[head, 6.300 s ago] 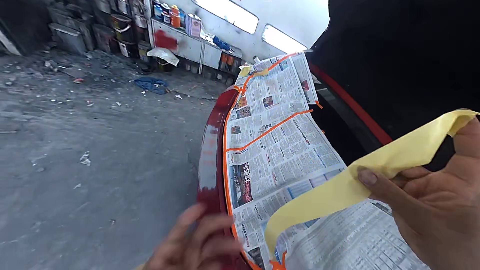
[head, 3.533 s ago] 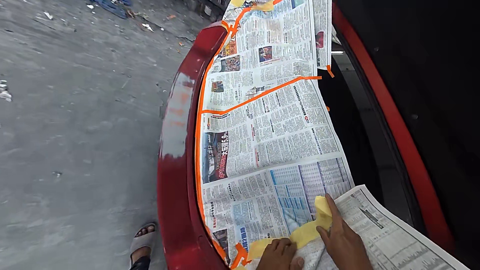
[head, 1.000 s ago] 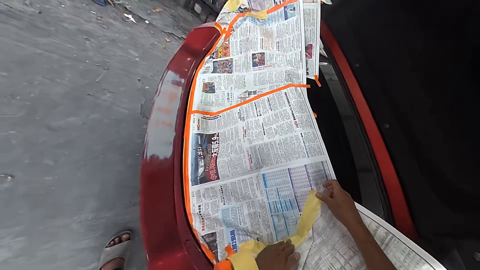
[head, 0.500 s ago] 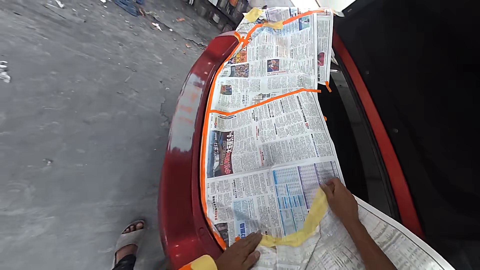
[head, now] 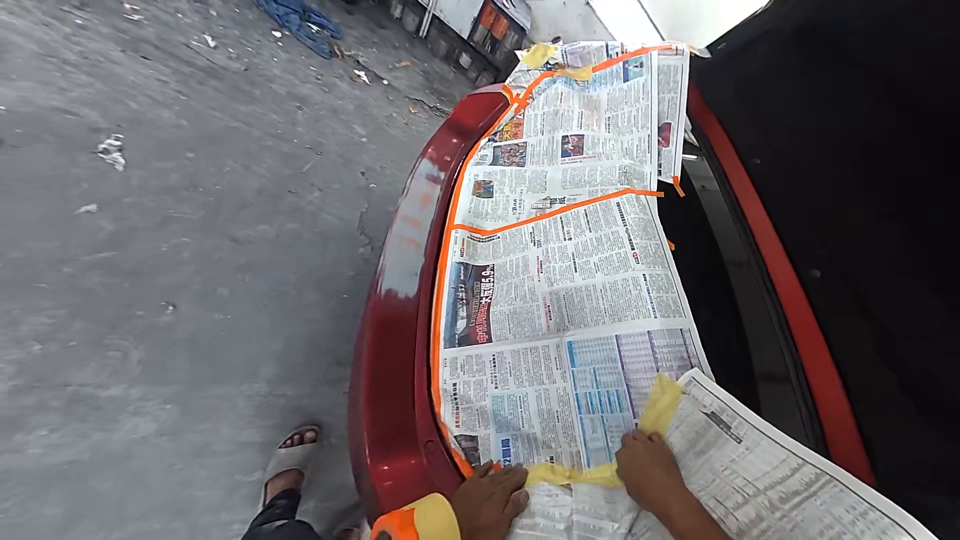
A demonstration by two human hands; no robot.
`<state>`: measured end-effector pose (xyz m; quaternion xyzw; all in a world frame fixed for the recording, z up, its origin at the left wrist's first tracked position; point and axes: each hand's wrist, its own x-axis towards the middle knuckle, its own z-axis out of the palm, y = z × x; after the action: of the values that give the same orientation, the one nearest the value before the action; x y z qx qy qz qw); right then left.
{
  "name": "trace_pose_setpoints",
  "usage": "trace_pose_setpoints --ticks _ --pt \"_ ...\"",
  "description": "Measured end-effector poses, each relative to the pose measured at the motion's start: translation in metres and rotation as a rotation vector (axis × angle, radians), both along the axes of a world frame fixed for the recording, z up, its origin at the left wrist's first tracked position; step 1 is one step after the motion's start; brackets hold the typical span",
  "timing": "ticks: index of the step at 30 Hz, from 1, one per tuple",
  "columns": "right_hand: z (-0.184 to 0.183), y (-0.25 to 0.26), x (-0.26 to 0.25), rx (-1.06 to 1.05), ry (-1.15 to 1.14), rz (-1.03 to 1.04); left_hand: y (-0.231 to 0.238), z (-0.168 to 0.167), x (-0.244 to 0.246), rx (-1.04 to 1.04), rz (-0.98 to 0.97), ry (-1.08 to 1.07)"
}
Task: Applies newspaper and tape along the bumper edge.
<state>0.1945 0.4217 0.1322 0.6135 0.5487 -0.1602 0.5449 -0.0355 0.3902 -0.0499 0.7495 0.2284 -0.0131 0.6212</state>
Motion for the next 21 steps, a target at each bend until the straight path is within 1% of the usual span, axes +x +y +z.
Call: trace_pose_setpoints --ticks 3,6,8,10,15,18,21 --pt "-0.015 0.001 -0.02 -0.076 0.057 -0.19 0.004 -0.002 -0.004 0.023 -0.024 0.001" --pt "-0.037 -0.001 -0.034 -0.112 0.256 -0.226 0.003 -0.005 -0.007 0.023 -0.033 -0.002" --pt "-0.045 -0.002 -0.043 -0.123 0.298 -0.227 0.001 -0.007 -0.007 0.018 -0.014 -0.016" --pt "-0.047 -0.005 -0.046 -0.112 0.303 -0.236 -0.001 -0.009 -0.008 0.023 -0.001 -0.023" --pt "-0.039 -0.006 -0.04 -0.123 0.402 -0.265 -0.005 -0.011 -0.006 0.017 0.042 -0.039" --pt "-0.039 -0.008 -0.044 -0.155 0.387 -0.257 -0.013 -0.013 -0.004 0.021 0.06 -0.059" --pt "-0.035 -0.005 -0.049 -0.116 0.328 -0.291 -0.013 -0.016 -0.007 0.026 0.15 -0.086"
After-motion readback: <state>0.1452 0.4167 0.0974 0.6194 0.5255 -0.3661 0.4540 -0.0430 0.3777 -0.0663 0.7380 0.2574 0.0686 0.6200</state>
